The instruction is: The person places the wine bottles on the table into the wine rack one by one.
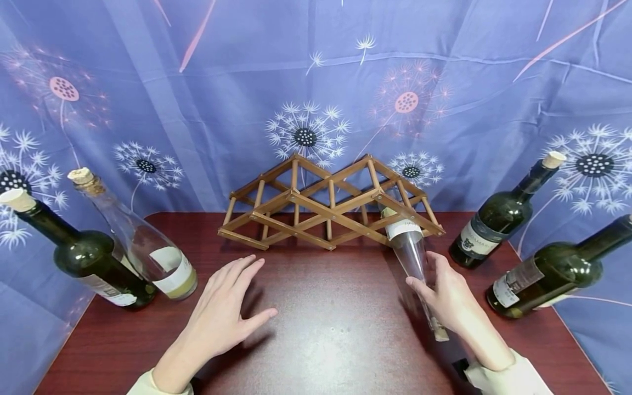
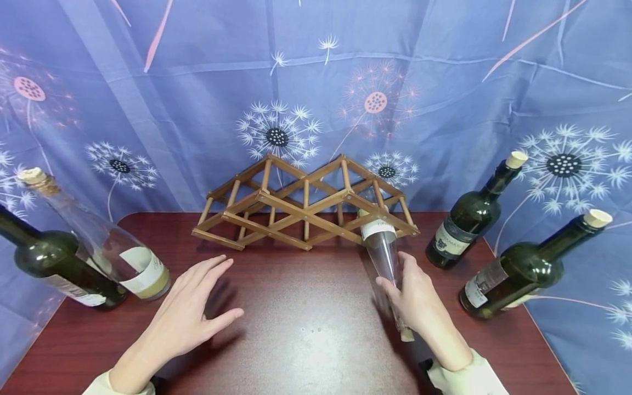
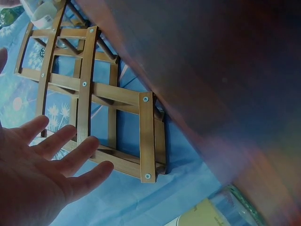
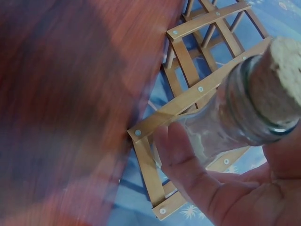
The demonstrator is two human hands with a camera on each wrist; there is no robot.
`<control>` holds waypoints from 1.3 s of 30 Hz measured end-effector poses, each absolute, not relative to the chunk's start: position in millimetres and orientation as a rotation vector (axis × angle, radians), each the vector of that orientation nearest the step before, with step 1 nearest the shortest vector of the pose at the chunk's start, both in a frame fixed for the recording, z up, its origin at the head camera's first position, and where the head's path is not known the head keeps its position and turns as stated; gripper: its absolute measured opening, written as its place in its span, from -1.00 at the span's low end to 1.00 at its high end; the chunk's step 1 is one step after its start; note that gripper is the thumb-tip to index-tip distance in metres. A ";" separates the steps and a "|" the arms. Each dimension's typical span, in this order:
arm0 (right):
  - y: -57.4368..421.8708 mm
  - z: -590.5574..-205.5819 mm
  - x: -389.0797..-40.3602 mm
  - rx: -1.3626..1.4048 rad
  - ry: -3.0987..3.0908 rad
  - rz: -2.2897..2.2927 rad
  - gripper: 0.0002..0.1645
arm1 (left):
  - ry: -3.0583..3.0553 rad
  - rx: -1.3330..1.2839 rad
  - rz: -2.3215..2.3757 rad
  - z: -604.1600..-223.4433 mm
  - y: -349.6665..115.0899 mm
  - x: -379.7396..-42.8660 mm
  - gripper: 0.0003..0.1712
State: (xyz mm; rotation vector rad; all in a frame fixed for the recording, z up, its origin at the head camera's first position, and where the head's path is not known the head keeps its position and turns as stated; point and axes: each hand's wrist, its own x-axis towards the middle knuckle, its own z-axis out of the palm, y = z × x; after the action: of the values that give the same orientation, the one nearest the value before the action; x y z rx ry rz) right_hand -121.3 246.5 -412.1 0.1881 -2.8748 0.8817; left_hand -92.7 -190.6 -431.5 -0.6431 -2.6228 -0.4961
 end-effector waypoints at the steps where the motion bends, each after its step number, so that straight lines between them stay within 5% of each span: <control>1: 246.0 -411.7 -122.3 0.184 -2.877 0.882 -0.10 | -2.623 -0.642 -0.498 -431.5 -190.6 -92.7 0.08; 39: 236.6 -414.2 -148.4 0.176 -2.861 0.804 -0.17 | -2.659 -0.664 -0.471 -431.4 -188.8 -91.3 0.07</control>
State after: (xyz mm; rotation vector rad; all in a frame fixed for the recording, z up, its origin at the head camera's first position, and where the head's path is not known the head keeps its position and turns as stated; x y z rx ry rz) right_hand -148.4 236.6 -414.2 0.1755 -2.8609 0.8045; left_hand -91.3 -188.8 -431.4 -0.6639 -2.6591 -0.4712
